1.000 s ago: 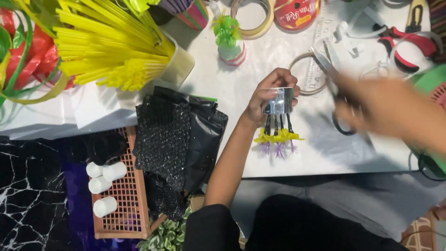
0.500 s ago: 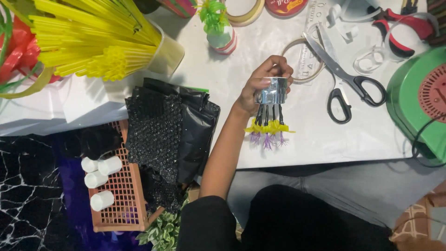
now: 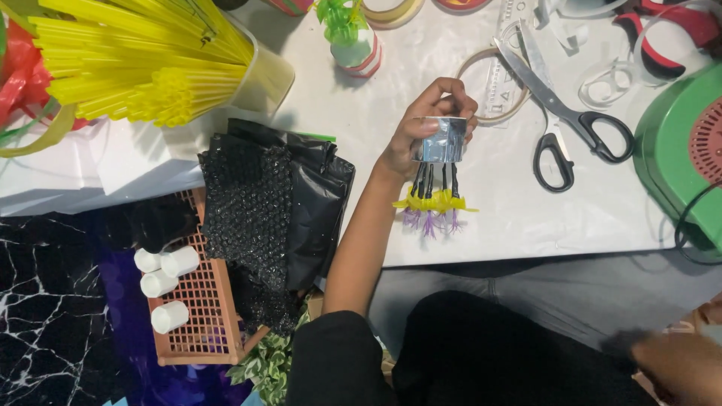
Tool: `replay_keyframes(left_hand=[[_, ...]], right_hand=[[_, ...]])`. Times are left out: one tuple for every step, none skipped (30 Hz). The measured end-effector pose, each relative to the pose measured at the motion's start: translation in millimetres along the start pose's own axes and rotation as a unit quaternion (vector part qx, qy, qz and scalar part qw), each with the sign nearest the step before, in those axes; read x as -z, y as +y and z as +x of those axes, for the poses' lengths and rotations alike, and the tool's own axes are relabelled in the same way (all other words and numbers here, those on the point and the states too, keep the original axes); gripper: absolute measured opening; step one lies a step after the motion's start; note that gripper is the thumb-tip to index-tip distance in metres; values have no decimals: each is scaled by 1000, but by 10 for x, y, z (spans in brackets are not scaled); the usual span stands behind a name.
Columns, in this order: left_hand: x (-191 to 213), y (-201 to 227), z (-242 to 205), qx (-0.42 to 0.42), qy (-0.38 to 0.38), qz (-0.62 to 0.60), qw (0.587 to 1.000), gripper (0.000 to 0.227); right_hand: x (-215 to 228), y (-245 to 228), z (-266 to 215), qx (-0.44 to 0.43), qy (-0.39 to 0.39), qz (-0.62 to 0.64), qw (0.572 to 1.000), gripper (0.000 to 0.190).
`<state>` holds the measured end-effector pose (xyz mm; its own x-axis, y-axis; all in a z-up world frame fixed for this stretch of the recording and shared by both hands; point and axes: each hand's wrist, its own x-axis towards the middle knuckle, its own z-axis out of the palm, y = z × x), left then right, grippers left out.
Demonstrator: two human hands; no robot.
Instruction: Assembling a decorative item using plastic straws, tape, and small containers on a workshop table.
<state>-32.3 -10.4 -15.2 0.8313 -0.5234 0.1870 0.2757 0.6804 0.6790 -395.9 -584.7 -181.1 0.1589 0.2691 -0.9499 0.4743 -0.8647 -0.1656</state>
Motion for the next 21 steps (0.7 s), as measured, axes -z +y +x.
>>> replay_keyframes(left_hand=[[-17,60,4,1,-1,0,1000,54],[-38,120,9,14,-14,-19,1000,48],[-69,169,21,26,-29,-38,999,43],[-74,161,6,27,-31,-39,998,43],[-72,169,7,29,-20,-31,999,41],[-70,178,7,31,-10,-24,999,40],[-83,170,8,30,-11,-23,999,40],[-93,164,5,35,-3,-27,999,41],[-97,169,-18,43,5,-30,999,41],[-83,158,-32,43,5,-28,999,41],[-66,153,-45,49,14,-21,998,43],[-44,149,-56,55,23,-14,998,46],[-12,84,-44,54,24,-13,998,46],[26,19,-31,27,27,17,999,49],[59,-59,-19,0,31,45,999,52],[37,-33,-17,-2,32,44,999,52],[18,3,-19,3,44,51,998,51],[0,36,-20,7,56,57,997,51],[-20,38,-14,8,57,57,997,51],[-39,38,-7,8,62,52,997,50],[-56,40,8,8,67,48,997,50]], right_hand=[[710,-390,61,0,-1,4,1000,9],[1412,-843,-134,1,-1,7,1000,8],[2033,-1369,-558,0,-2,11,1000,8],[2645,-1525,-753,-1,-1,14,1000,8],[3227,-1711,-1031,30,184,138,973,15],[3761,-1942,-1385,61,361,252,896,28],[4043,-2041,-1326,61,363,251,895,28],[4324,-2143,-1265,146,544,277,779,29],[4603,-2266,-1196,222,696,288,619,34],[4742,-2321,-1163,223,697,288,617,34],[4888,-2375,-1129,255,690,319,598,34],[5038,-2429,-1093,286,681,349,576,34],[5060,-2394,-956,287,681,348,576,34],[5084,-2360,-814,315,674,390,542,27],[5102,-2321,-675,341,664,431,507,20],[5109,-2303,-641,341,664,430,508,20],[5119,-2293,-601,345,657,449,497,18],[5129,-2280,-561,350,649,468,487,16],[5118,-2252,-499,349,648,469,487,16],[5106,-2223,-438,345,647,478,484,11],[5098,-2189,-376,341,646,486,480,7]])
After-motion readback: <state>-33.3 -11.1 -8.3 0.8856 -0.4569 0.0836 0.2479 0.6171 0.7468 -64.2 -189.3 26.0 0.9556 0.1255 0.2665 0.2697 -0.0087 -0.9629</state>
